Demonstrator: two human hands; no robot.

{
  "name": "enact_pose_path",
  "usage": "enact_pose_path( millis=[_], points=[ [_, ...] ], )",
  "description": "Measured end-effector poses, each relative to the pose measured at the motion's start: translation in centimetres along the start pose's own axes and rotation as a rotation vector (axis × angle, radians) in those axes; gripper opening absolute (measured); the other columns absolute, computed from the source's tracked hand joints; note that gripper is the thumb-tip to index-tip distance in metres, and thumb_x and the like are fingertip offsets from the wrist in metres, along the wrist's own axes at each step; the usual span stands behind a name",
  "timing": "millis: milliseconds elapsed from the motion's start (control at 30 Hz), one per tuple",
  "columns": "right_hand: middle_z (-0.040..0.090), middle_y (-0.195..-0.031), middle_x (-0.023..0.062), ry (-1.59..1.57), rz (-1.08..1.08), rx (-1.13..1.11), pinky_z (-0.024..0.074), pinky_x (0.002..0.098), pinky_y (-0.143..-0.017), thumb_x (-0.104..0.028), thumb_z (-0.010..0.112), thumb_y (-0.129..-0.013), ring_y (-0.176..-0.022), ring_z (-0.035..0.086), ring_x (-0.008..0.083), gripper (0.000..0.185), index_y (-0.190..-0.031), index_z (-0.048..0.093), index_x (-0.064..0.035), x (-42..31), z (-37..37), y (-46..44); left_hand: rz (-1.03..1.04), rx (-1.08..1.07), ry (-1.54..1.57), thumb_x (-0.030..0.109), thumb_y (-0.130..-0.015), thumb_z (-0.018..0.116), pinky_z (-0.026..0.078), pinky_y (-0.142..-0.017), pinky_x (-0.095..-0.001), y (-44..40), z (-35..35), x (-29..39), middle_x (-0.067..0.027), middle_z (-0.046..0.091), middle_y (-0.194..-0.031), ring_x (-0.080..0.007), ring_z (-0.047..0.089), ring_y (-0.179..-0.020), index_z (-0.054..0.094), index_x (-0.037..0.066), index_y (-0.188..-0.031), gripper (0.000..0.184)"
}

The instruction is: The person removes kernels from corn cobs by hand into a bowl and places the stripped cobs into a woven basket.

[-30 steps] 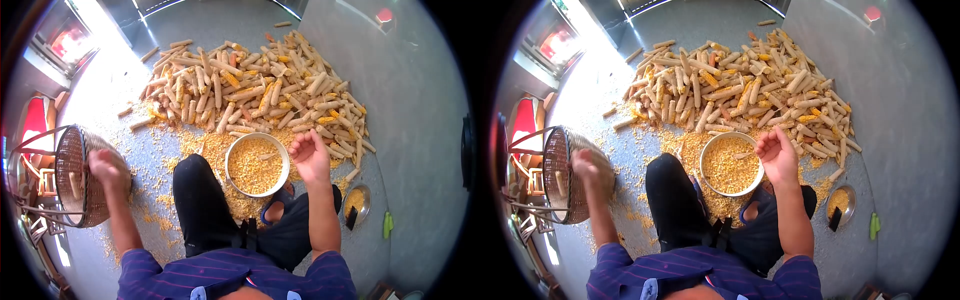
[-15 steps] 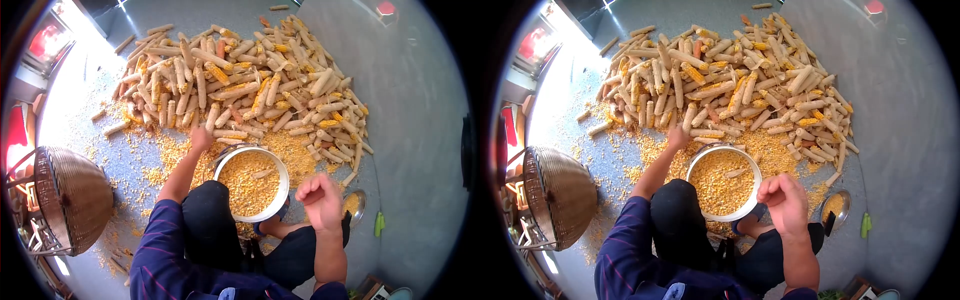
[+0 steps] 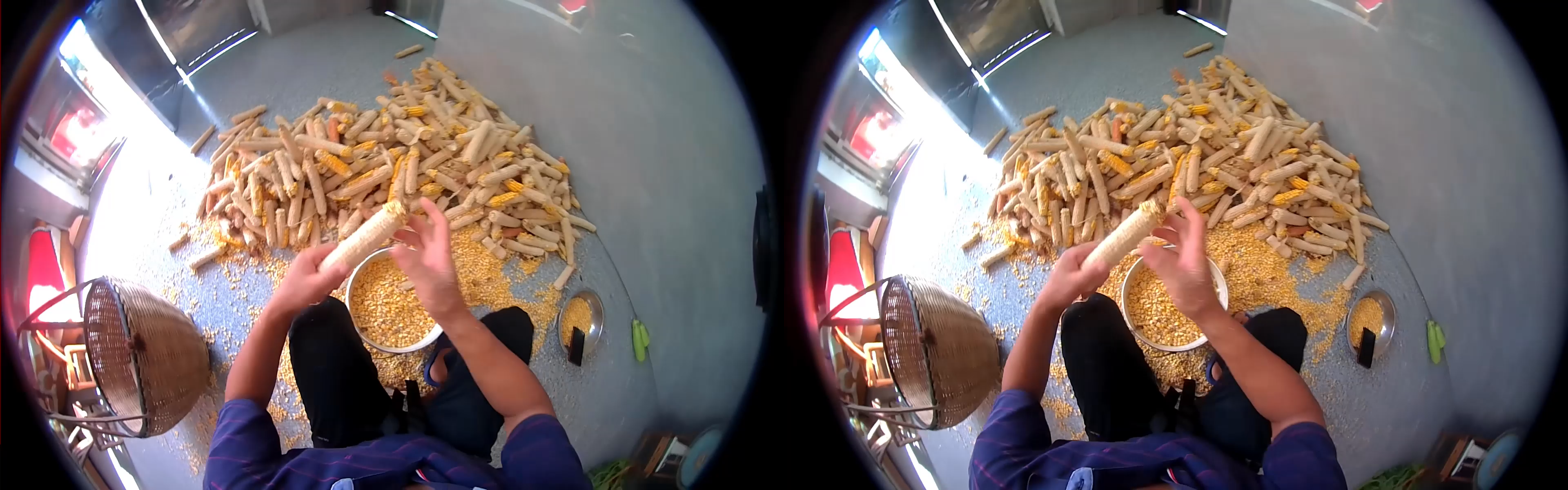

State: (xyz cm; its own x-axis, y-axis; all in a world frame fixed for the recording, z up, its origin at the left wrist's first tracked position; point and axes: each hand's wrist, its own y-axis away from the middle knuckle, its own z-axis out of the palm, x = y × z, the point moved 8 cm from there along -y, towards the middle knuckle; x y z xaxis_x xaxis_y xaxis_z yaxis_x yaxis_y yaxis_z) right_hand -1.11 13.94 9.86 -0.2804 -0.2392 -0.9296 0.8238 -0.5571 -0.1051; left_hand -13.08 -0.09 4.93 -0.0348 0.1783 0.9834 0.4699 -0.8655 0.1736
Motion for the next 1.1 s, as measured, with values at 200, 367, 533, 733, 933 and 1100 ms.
enact_pose_path(
  millis=[200,367,533,733,933,1100],
  points=[
    [0.060,-0.092,0.0099,-0.276,-0.053,0.089,0.0527,0.0344,-0.080,-0.024,0.050,-0.099,-0.079,0.062,0.0192,0.032,-0.120,0.045,-0.0004,-0.4,0.1,0.2,0.477,0.528,-1.034,0.026,-0.074,0.076,0.047,-0.051,-0.0371,6.1,6.7,7.4,-0.0095,0.062,-0.081,-0.0274,0.062,-0.060,0.058,0.007,-0.102,0.039],
    [0.057,-0.070,0.0037,-0.422,0.152,-0.014,0.0517,0.0338,-0.072,-0.021,0.047,-0.096,-0.068,0.059,0.0162,0.023,-0.077,0.048,-0.0084,0.3,-0.9,0.6,0.127,0.150,-0.175,0.023,-0.082,0.068,0.045,-0.048,-0.0311,6.3,9.8,2.2,-0.0078,0.061,-0.067,-0.0212,0.056,-0.050,0.056,0.002,-0.088,0.025],
    [0.057,-0.066,0.0008,-0.725,0.243,-0.379,0.0492,0.0439,-0.090,-0.020,0.051,-0.092,-0.076,0.065,0.0213,0.021,-0.073,0.046,-0.0129,0.3,1.5,1.9,-0.246,-0.405,1.205,0.033,-0.087,0.065,0.030,-0.038,-0.0215,8.6,16.1,0.1,-0.0001,0.046,-0.060,-0.0080,0.038,-0.040,0.052,0.002,-0.096,0.034],
    [0.067,-0.097,0.0167,-0.577,0.375,-0.152,0.0485,0.0433,-0.096,-0.018,0.055,-0.089,-0.093,0.066,0.0270,0.013,-0.088,0.058,-0.0047,2.6,0.9,2.4,0.095,0.237,0.037,0.029,-0.083,0.069,0.042,-0.044,-0.0325,6.7,11.8,-1.0,-0.0083,0.057,-0.064,-0.0250,0.054,-0.047,0.056,0.005,-0.092,0.029],
    [0.065,-0.099,0.0100,-0.087,0.284,-0.022,0.0498,0.0298,-0.086,-0.015,0.063,-0.087,-0.092,0.062,0.0154,0.026,-0.107,0.059,0.0003,5.0,0.0,4.0,0.316,0.687,-0.922,0.020,-0.074,0.072,0.047,-0.054,-0.0424,7.6,9.9,3.9,-0.0126,0.061,-0.079,-0.0345,0.062,-0.067,0.056,0.008,-0.099,0.032],
    [0.061,-0.114,0.0126,-0.450,0.177,0.070,0.0493,0.0357,-0.093,-0.014,0.056,-0.094,-0.107,0.059,0.0211,0.029,-0.120,0.050,-0.0020,2.2,0.0,3.1,0.319,0.697,-0.980,0.018,-0.074,0.072,0.048,-0.057,-0.0416,8.2,9.1,5.6,-0.0126,0.061,-0.078,-0.0346,0.062,-0.068,0.057,0.007,-0.101,0.033]
  ],
)
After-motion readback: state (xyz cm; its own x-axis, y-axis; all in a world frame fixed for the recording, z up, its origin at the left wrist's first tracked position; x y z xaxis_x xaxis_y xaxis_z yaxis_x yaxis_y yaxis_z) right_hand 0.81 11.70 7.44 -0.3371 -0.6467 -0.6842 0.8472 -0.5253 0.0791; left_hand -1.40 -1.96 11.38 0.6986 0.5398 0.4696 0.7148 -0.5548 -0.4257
